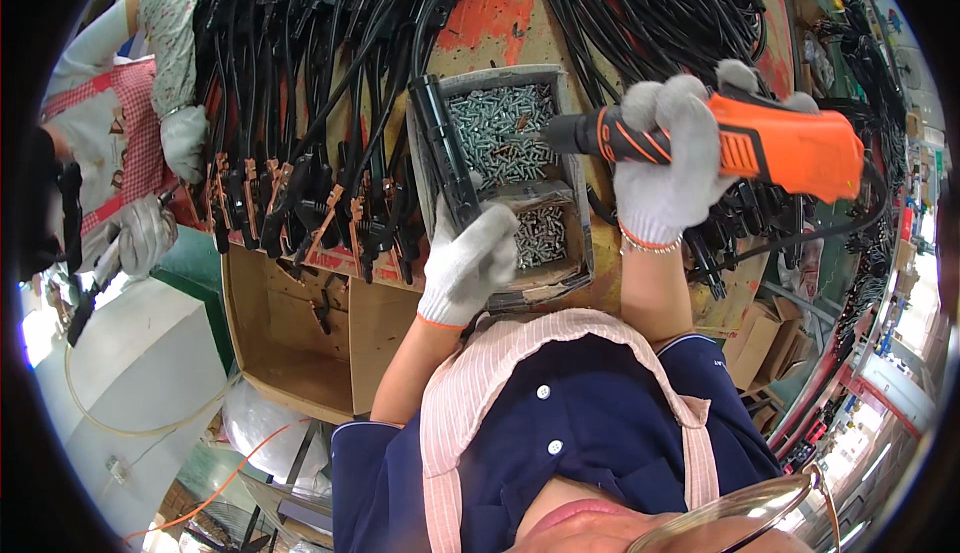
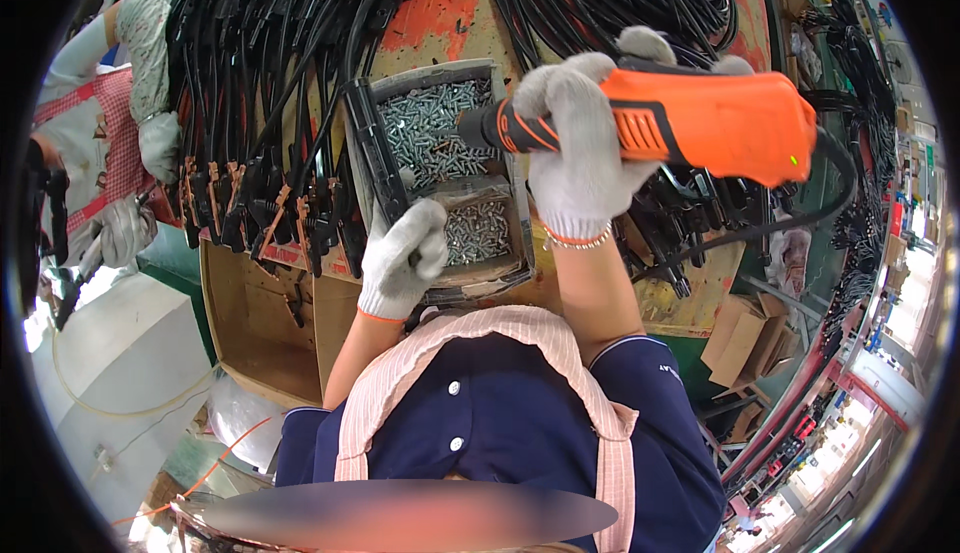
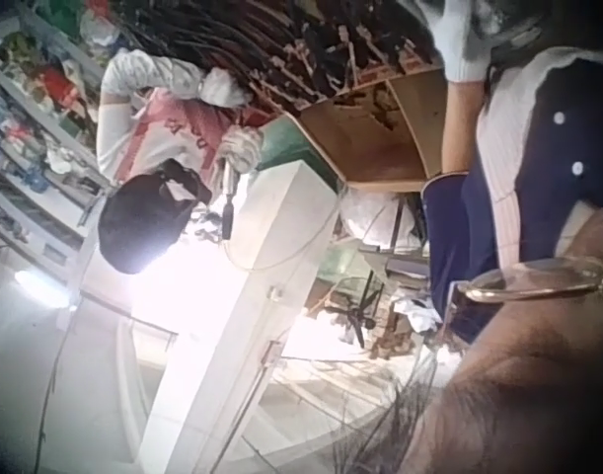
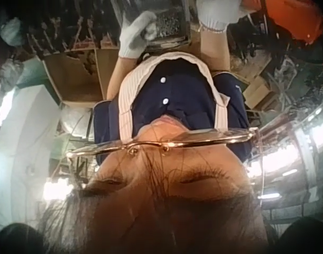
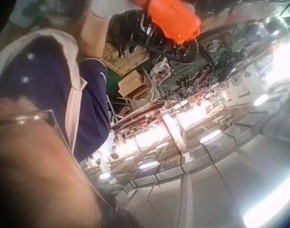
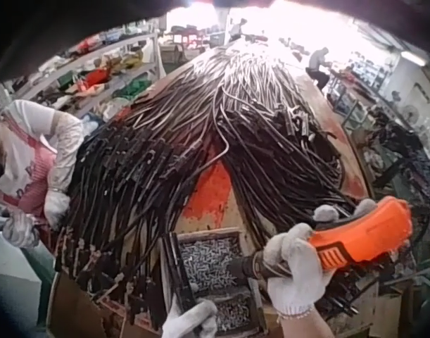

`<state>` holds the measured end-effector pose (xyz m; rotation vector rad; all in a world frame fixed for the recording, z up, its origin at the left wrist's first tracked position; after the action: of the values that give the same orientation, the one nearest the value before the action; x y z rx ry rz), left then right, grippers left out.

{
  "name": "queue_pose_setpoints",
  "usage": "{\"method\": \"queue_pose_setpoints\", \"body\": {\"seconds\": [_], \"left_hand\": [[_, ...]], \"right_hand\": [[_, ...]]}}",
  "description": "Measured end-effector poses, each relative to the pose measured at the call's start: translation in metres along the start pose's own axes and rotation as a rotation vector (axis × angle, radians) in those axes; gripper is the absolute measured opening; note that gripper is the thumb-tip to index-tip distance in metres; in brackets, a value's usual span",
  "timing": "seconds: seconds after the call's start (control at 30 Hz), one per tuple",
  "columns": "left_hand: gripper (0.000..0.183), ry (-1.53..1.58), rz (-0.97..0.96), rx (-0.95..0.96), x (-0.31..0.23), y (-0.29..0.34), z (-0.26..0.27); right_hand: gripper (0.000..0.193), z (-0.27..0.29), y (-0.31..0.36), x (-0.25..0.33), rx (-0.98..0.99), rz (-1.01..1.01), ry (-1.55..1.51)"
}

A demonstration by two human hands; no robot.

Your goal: The person assembles electronic components by driving screws into black plastic housings using an electric screwdriver at a factory workbench.

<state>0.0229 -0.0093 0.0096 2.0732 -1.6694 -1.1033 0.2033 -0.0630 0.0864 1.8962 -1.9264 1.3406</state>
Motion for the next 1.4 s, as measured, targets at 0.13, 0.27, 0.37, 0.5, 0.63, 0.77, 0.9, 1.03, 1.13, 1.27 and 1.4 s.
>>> {"method": "queue_pose_setpoints", "body": {"seconds": [0.13, 0.27, 0.37, 0.5, 0.63, 0.77, 0.9, 1.03, 1.13, 1.27, 1.4], "left_hand": [[0.055, 0.157, -0.078, 0.054, 0.007, -0.005, -0.004], [0.055, 0.072, -0.021, 0.016, 0.002, -0.004, -0.001], [0.056, -0.027, 0.001, -0.1, -0.002, -0.004, -0.007], [0.055, -0.093, 0.012, -0.174, -0.003, -0.006, -0.006], [0.052, -0.061, 0.007, -0.079, 0.002, -0.009, 0.003], [0.053, -0.058, -0.017, -0.083, 0.0, -0.01, -0.003], [0.038, 0.001, 0.003, 0.026, -0.001, -0.011, 0.009], [0.041, -0.122, 0.097, 0.015, 0.0, -0.015, 0.013], [0.048, -0.087, 0.047, -0.118, 0.0, -0.012, 0.0], [0.06, -0.062, 0.012, -0.135, 0.001, -0.012, -0.003], [0.074, -0.07, -0.005, -0.118, 0.001, -0.013, -0.003]], "right_hand": [[0.078, -0.004, 0.005, -0.026, -0.079, -0.049, 0.05], [0.067, 0.011, 0.002, -0.039, 0.012, -0.118, 0.114], [0.057, 0.011, 0.0, -0.052, -0.002, -0.124, 0.047], [0.048, 0.005, 0.001, -0.061, -0.01, -0.14, 0.008], [0.049, 0.003, 0.003, -0.067, -0.016, -0.168, 0.013], [0.054, 0.002, 0.004, -0.069, -0.021, -0.146, 0.061], [0.056, -0.005, -0.004, -0.05, -0.03, -0.007, 0.138], [0.048, -0.011, -0.008, -0.029, -0.201, -0.072, 0.107], [0.036, -0.007, -0.012, -0.016, -0.263, -0.154, -0.021], [0.045, 0.007, -0.007, 0.002, -0.13, -0.139, -0.286], [0.049, 0.003, 0.01, 0.018, -0.058, -0.176, -0.313]]}}
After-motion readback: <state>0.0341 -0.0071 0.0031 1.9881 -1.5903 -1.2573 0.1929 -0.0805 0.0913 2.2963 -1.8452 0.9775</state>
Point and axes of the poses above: each hand's wrist, its own y-axis away from the middle knuckle, its own z-axis out of the back of the hand, x = y × z, the point moved 1 cm from there along -y, towards the middle knuckle, and after that the axes turned 5 degrees about z, right-handed, at the moved point
